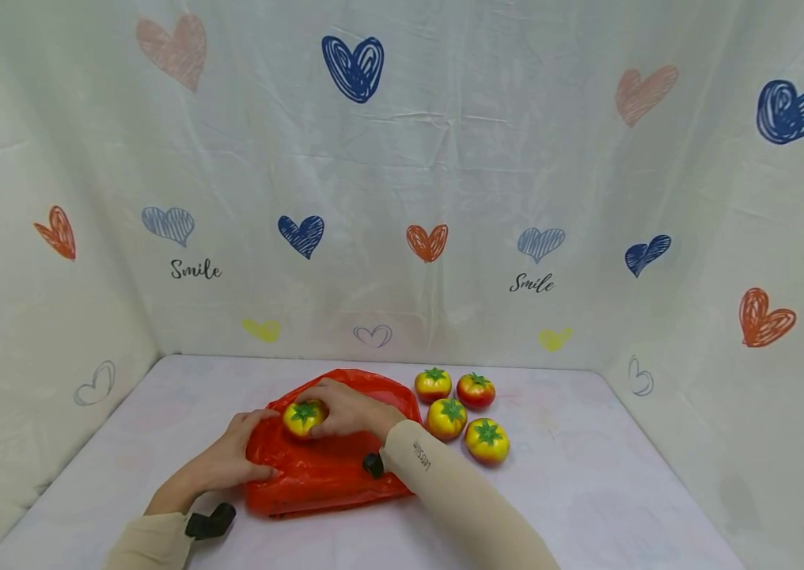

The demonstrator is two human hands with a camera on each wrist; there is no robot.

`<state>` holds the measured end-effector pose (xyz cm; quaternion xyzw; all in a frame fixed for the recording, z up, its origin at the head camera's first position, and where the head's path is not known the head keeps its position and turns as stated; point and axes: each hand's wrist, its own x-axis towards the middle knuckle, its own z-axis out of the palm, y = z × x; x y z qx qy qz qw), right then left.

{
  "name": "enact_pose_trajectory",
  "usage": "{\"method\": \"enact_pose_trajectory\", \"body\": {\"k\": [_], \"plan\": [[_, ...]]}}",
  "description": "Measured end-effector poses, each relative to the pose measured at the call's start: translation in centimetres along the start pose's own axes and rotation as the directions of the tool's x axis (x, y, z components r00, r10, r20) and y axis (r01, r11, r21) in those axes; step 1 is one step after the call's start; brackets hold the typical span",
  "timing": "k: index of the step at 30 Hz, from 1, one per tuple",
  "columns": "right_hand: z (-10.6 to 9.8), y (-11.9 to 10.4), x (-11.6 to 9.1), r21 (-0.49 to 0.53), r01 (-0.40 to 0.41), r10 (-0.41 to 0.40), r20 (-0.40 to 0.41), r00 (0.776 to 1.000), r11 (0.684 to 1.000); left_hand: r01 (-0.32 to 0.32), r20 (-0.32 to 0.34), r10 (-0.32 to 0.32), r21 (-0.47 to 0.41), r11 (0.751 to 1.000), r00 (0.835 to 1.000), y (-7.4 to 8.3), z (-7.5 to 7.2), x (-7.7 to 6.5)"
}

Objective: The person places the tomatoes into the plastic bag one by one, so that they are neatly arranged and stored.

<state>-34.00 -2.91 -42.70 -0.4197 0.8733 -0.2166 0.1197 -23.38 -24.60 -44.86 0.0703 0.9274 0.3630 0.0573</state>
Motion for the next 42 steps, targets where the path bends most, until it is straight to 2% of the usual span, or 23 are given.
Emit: {"method": "enact_pose_trajectory", "body": {"k": [14,22,34,42], "plan": [[-0.3,-0.1,-0.1,-0.004,-0.025,0.025,-0.009,1.0,1.0,-0.001,0.012,0.001,-0.015,1.0,1.0,0.2,-0.2,0.0],[-1.1,-0.2,-0.5,-0.013,-0.019,0.019,-0.016,1.0,1.0,-0.009,0.005,0.009,-0.006,1.0,1.0,0.0,-0.1,0.1],[-3.4,-0.6,-1.9,-0.052,-0.017,0.017,-0.018,1.0,0.998,0.032,0.012,-0.032,-0.002,0.999,0.999,0.3,0.0,0.1],[-4.0,-0.8,-3.4,-0.103,-0.007,0.004,-0.026,1.0,0.995,0.031,0.003,-0.032,0.006,0.999,0.999,0.2,0.1,0.1]]}}
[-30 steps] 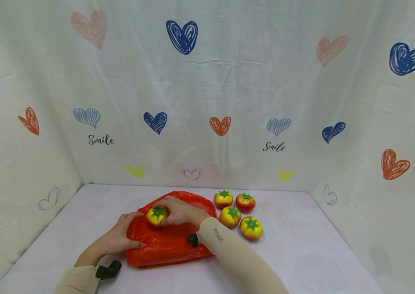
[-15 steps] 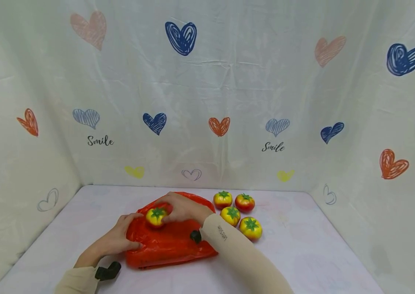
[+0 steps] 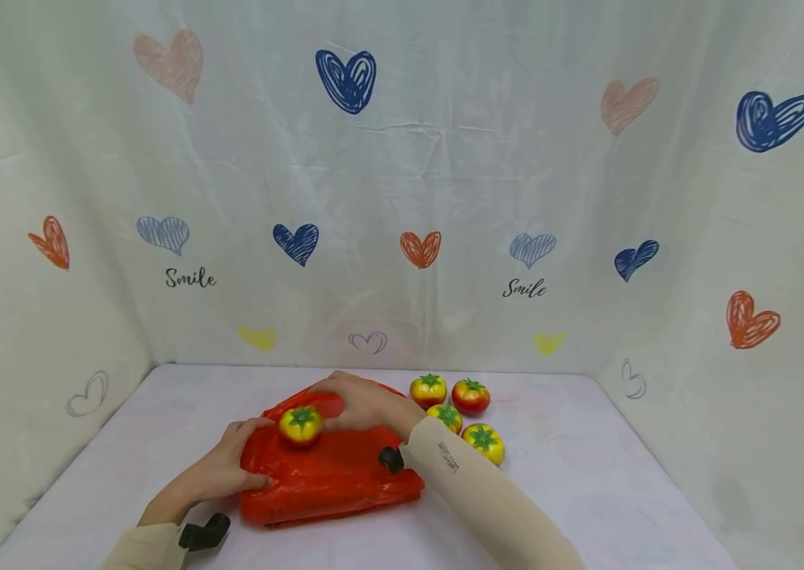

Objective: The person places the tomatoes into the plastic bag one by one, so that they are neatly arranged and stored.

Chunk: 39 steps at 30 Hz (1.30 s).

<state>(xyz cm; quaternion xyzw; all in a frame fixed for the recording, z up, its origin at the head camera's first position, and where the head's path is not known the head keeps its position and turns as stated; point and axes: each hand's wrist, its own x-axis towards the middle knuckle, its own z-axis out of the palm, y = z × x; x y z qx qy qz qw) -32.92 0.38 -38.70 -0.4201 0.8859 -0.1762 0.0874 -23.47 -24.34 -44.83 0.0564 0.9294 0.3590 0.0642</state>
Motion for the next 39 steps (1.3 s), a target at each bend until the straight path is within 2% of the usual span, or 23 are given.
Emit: {"method": "enact_pose_trajectory", "body": {"k": [10,16,31,39], "plan": [[-1.1,-0.2,-2.5,-0.008,0.007,-0.008,-0.051,0.999,1.0,-0.016,-0.006,0.016,-0.006,1.0,1.0,-0.2,-0.1,-0.1],[-1.2,0.8,-4.1,-0.006,0.005,-0.005,-0.084,0.996,1.0,-0.014,-0.004,0.014,-0.013,1.0,1.0,-0.3,0.0,-0.1],[-1.3,3.5,-9.1,0.102,-0.056,0.074,-0.174,0.982,0.993,-0.016,-0.012,0.016,0.01,1.0,1.0,-0.3,0.0,0.1],[-0.8,4.9,-12.2,0.036,-0.083,0.09,-0.249,0.964,0.996,-0.003,-0.01,0.003,0.002,1.0,1.0,-0.1,0.1,0.0]]}}
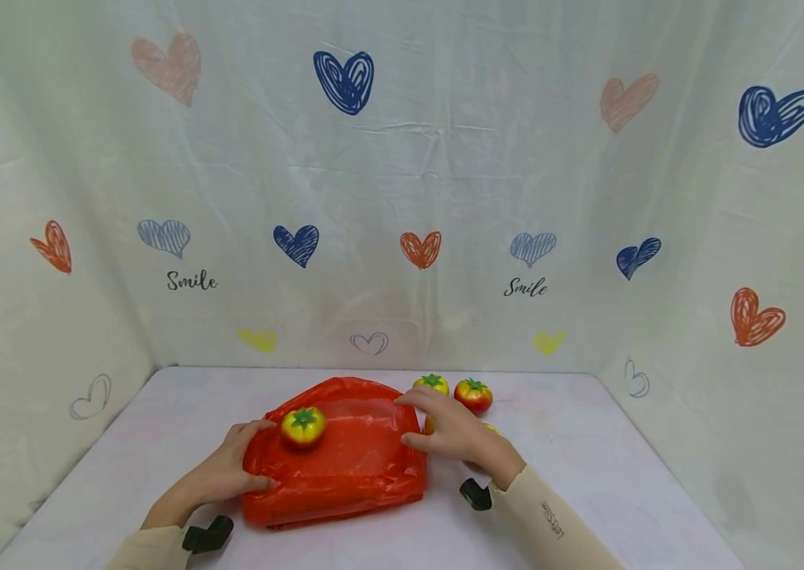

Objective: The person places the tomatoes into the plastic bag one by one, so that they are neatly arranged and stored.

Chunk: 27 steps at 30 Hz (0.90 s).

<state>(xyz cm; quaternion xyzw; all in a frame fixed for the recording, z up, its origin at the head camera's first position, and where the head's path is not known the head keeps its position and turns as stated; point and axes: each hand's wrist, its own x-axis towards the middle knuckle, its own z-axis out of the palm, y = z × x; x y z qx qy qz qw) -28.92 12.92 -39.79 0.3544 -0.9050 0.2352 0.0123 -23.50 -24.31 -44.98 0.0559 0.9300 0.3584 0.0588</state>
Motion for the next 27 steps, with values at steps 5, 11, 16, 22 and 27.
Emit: {"method": "enact_pose_trajectory", "body": {"k": [5,11,16,22,27], "plan": [[0.0,1.2,-1.8,0.011,-0.032,0.033,-0.044,0.999,0.999,0.004,-0.003,-0.004,0.007,1.0,1.0,0.0,0.0,0.1],[0.4,2.3,-3.6,0.046,-0.044,0.048,-0.075,0.996,0.998,-0.002,-0.004,0.002,0.003,1.0,1.0,0.1,0.0,0.0],[0.6,3.0,-4.8,0.036,-0.043,0.047,-0.12,0.992,0.998,-0.016,-0.003,0.016,0.004,1.0,1.0,0.0,0.0,0.0],[0.3,4.1,-5.9,0.005,-0.046,0.046,-0.183,0.982,0.999,-0.051,-0.009,0.052,0.023,0.998,0.999,-0.2,0.0,-0.1],[0.2,5.3,-6.6,0.021,-0.066,0.069,-0.213,0.975,0.998,-0.054,-0.006,0.054,0.014,0.998,0.998,-0.2,-0.1,-0.2]]}}
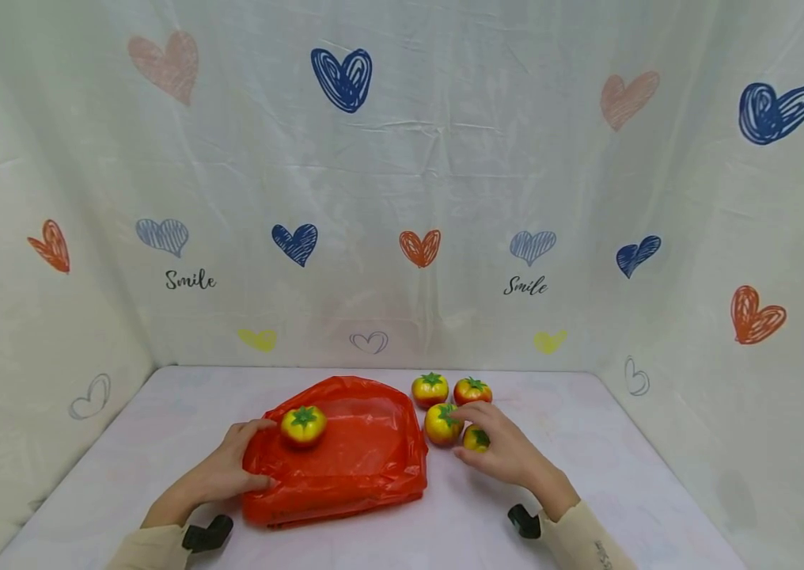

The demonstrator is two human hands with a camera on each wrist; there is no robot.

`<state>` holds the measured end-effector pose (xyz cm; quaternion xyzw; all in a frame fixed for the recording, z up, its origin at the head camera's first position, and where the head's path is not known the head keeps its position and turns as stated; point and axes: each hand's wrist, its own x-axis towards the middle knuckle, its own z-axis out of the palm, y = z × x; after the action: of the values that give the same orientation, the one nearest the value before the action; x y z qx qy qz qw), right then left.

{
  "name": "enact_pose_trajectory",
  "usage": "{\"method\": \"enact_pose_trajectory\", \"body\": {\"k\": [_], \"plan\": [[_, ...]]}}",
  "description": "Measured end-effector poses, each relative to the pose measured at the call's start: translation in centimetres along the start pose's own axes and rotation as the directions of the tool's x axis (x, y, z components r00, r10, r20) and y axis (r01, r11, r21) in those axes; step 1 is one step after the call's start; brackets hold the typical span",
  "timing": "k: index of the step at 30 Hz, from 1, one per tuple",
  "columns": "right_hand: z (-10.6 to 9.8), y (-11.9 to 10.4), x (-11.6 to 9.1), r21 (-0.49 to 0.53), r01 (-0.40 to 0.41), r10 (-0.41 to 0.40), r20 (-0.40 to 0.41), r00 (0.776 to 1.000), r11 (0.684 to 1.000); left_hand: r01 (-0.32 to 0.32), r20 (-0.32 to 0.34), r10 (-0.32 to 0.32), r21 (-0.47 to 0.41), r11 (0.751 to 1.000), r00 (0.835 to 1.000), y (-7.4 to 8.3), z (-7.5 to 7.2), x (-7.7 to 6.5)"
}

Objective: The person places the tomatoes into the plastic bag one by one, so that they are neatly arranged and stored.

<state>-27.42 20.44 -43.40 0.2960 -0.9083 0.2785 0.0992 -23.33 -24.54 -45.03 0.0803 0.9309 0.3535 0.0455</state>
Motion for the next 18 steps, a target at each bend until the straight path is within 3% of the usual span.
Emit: {"method": "enact_pose_trajectory", "body": {"k": [7,18], "plan": [[-0.4,1.5,-0.4,0.02,0.002,-0.001,-0.019,1.0,1.0,0.0,0.01,0.0,-0.018,1.0,1.0,0.0,-0.1,-0.1],[-0.3,2.8,-1.0,0.07,-0.1,0.098,0.025,0.995,0.993,0.004,0.01,-0.004,-0.013,1.0,1.0,0.1,-0.1,0.0]]}}
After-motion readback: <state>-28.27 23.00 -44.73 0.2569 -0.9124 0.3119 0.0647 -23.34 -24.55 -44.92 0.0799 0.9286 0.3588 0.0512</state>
